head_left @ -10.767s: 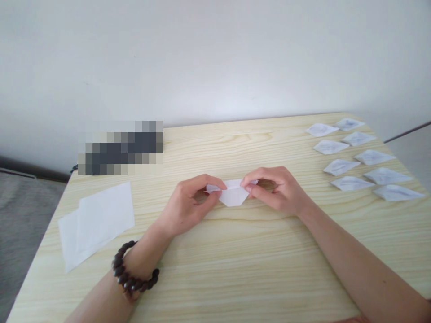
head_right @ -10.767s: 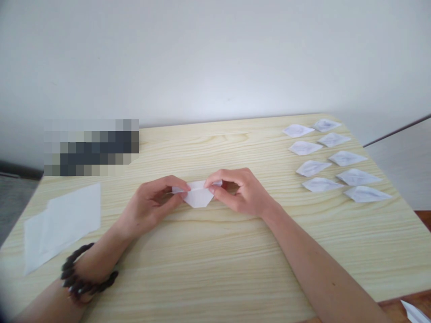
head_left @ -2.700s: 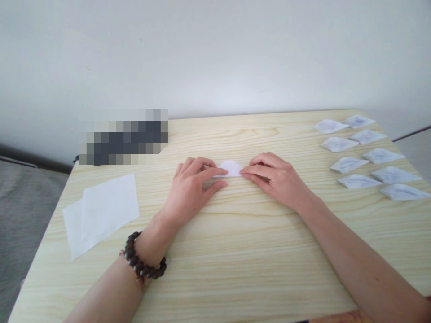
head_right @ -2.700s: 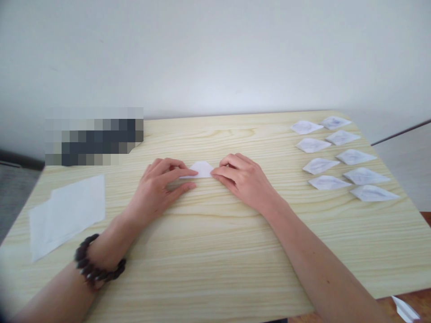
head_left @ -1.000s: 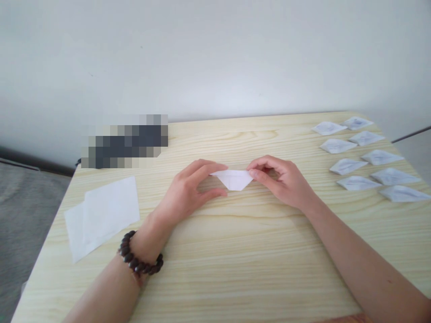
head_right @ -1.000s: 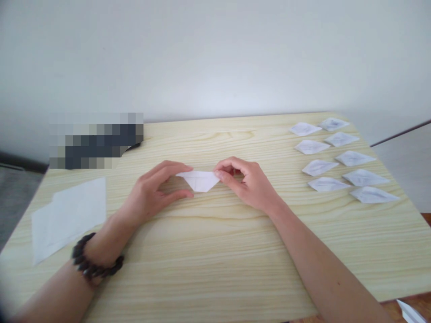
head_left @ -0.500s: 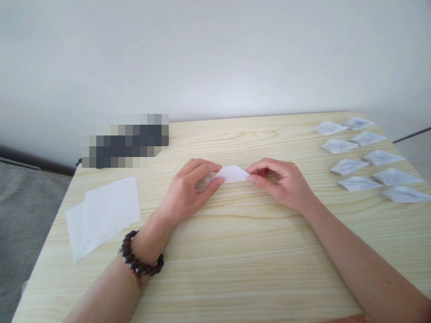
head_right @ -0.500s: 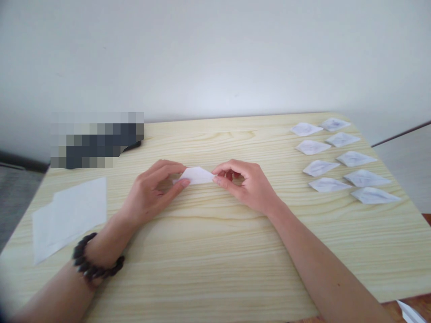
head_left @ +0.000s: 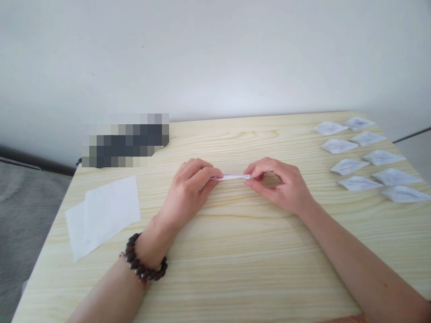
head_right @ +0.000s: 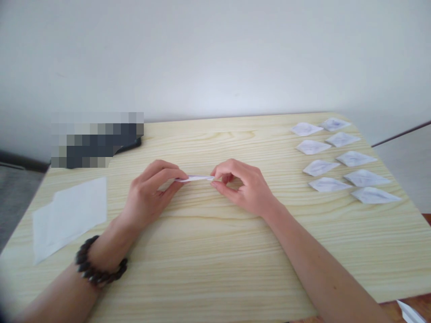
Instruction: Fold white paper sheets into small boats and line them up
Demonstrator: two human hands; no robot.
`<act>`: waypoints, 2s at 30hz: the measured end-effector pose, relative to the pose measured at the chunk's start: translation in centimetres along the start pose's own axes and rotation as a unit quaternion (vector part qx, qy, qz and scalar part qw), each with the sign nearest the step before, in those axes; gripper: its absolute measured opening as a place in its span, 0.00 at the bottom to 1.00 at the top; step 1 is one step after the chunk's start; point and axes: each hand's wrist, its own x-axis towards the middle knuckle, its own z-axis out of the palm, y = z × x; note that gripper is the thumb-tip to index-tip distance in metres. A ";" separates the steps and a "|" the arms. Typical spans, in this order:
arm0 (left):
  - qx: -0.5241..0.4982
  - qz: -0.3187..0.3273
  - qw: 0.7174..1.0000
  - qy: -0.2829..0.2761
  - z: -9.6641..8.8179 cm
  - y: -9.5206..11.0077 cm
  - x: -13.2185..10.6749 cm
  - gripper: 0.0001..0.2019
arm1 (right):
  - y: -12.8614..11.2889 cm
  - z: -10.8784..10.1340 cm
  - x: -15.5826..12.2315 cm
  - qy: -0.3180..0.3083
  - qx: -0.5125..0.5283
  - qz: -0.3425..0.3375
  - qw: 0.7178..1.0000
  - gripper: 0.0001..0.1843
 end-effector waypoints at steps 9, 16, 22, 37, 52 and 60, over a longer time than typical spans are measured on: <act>-0.015 0.031 0.999 -0.029 0.1 0.3 0.0 0.04 | -0.4 0.5 -0.1 0.011 -0.016 -0.017 1.000 0.06; -0.051 0.026 0.997 -0.057 -0.1 0.7 0.0 0.04 | -0.7 0.7 0.0 0.046 -0.041 -0.016 0.998 0.06; -0.101 -0.008 0.990 -0.096 -0.3 1.2 -0.2 0.04 | -1.0 0.7 0.0 0.052 -0.040 -0.010 0.998 0.05; -0.326 -0.196 0.918 -0.110 0.4 0.2 -0.7 0.26 | -0.9 0.8 -0.2 0.067 -0.014 0.022 0.997 0.06; -0.371 -0.184 0.894 -0.171 -0.6 0.8 -0.1 0.20 | -1.2 1.2 -0.3 0.062 0.083 0.086 0.991 0.11; -0.345 -0.229 0.890 -0.193 -0.6 1.3 -0.1 0.11 | -1.5 1.1 -0.2 0.030 0.032 0.055 0.998 0.01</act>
